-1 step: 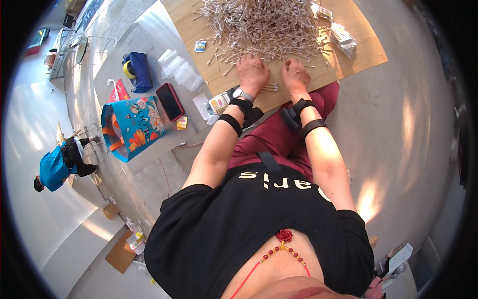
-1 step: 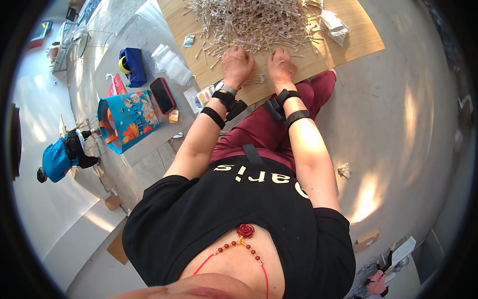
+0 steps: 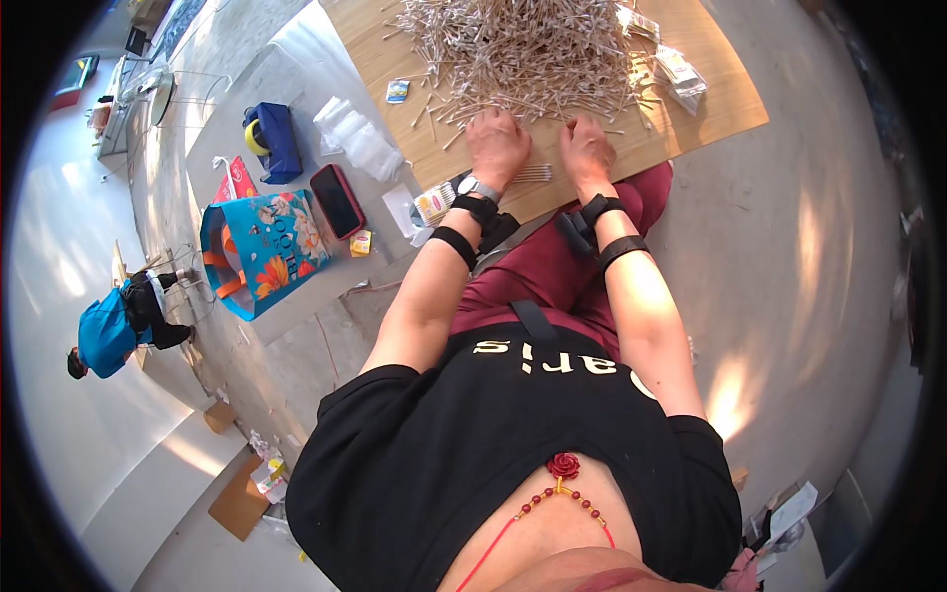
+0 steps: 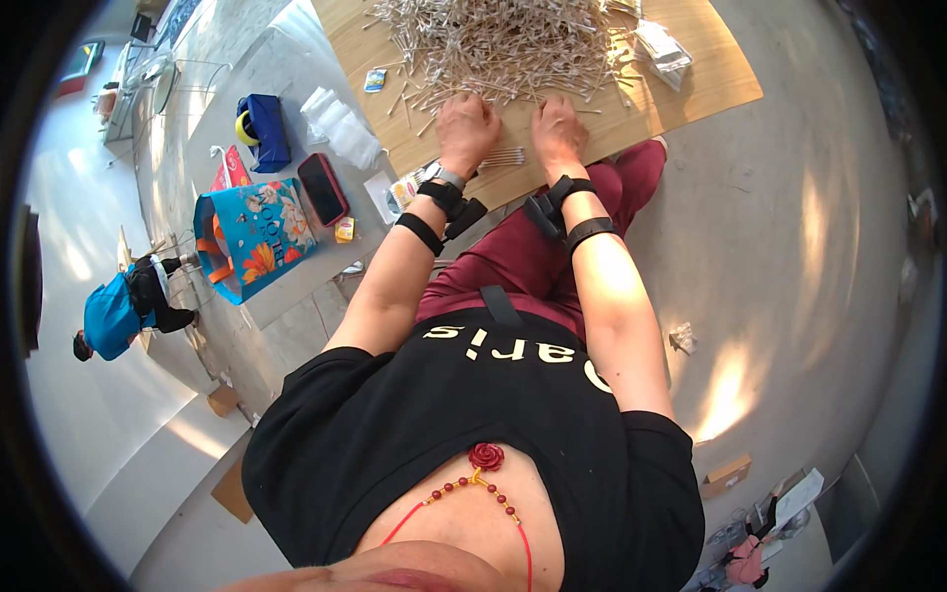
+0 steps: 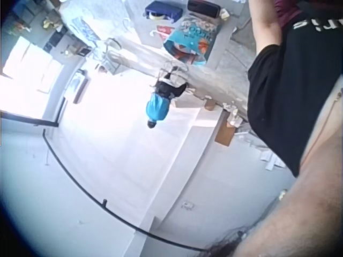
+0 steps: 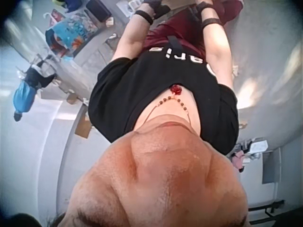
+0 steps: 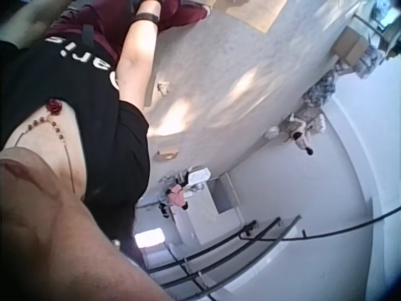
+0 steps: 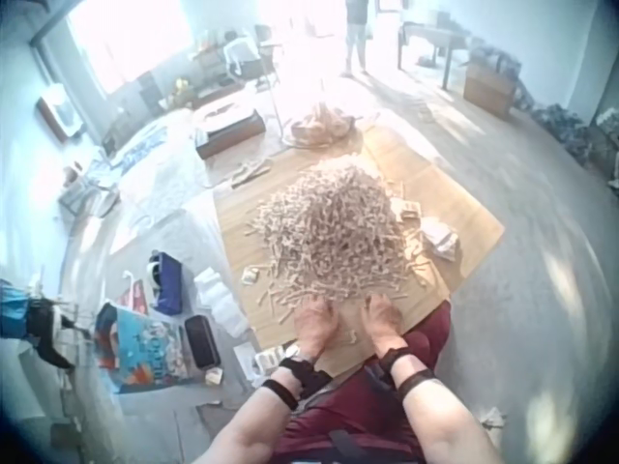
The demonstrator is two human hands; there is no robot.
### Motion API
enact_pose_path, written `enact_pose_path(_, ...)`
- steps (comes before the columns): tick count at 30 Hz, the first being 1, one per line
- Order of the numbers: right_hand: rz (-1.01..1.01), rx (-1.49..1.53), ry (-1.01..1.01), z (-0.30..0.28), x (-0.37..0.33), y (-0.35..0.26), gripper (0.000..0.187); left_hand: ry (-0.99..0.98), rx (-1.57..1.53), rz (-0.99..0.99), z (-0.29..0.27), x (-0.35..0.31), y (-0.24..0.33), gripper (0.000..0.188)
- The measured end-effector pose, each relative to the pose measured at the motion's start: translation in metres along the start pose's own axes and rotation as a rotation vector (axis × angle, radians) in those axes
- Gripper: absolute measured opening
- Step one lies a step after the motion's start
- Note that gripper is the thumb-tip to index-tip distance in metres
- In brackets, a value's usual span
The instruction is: The person applies pieces of tape to a series of cotton swabs arranged in a row, pressing the tape down by hand to secure them.
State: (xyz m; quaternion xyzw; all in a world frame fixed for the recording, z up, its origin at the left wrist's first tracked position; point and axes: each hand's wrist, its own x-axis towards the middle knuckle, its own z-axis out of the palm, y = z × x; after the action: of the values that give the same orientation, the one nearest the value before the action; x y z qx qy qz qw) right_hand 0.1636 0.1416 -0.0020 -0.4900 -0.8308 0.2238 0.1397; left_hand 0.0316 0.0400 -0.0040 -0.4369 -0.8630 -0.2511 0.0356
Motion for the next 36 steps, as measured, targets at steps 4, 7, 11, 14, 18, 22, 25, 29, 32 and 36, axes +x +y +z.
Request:
enact_pose_path(4,-0.007,-0.003,-0.058,0.003,0.007,0.008,0.017,-0.054,-0.171,-0.100,-0.018,-0.002,-0.016,0.017)
enact_pose_path(7,-0.028,0.058,-0.028,0.005,0.007,0.017,0.017,-0.167,-0.387,-0.245,-0.036,-0.005,-0.018,0.016)
enact_pose_path(11,-0.083,0.211,0.064,0.001,0.004,0.023,0.014,-0.308,-0.844,-0.463,-0.036,-0.006,-0.039,0.019)
enact_pose_path(14,-0.094,0.292,0.077,-0.002,0.000,0.024,0.013,-0.360,-1.139,-0.547,-0.040,-0.010,-0.050,0.024)
enact_pose_path(18,-0.160,0.332,0.055,-0.005,-0.005,0.024,0.012,-0.346,-1.217,-0.517,-0.041,-0.013,-0.055,0.030)
enact_pose_path(22,-0.238,0.347,-0.018,-0.008,-0.012,0.016,0.011,-0.317,-1.203,-0.502,-0.045,-0.018,-0.060,0.030)
enact_pose_path(25,-0.353,0.262,-0.066,-0.006,-0.018,0.009,0.010,-0.302,-1.044,-0.455,-0.050,-0.021,-0.057,0.023)
enact_pose_path(29,-0.564,0.089,-0.064,0.001,-0.022,0.005,0.009,-0.228,-0.640,-0.227,-0.056,-0.028,-0.037,0.015)
enact_pose_path(32,-0.641,0.069,-0.082,0.002,-0.024,0.000,0.009,-0.126,-0.451,-0.001,-0.052,-0.031,-0.030,0.013)
enact_pose_path(36,-0.686,0.148,-0.108,-0.005,-0.026,-0.004,0.010,-0.121,-0.288,0.110,-0.053,-0.036,-0.025,0.010)
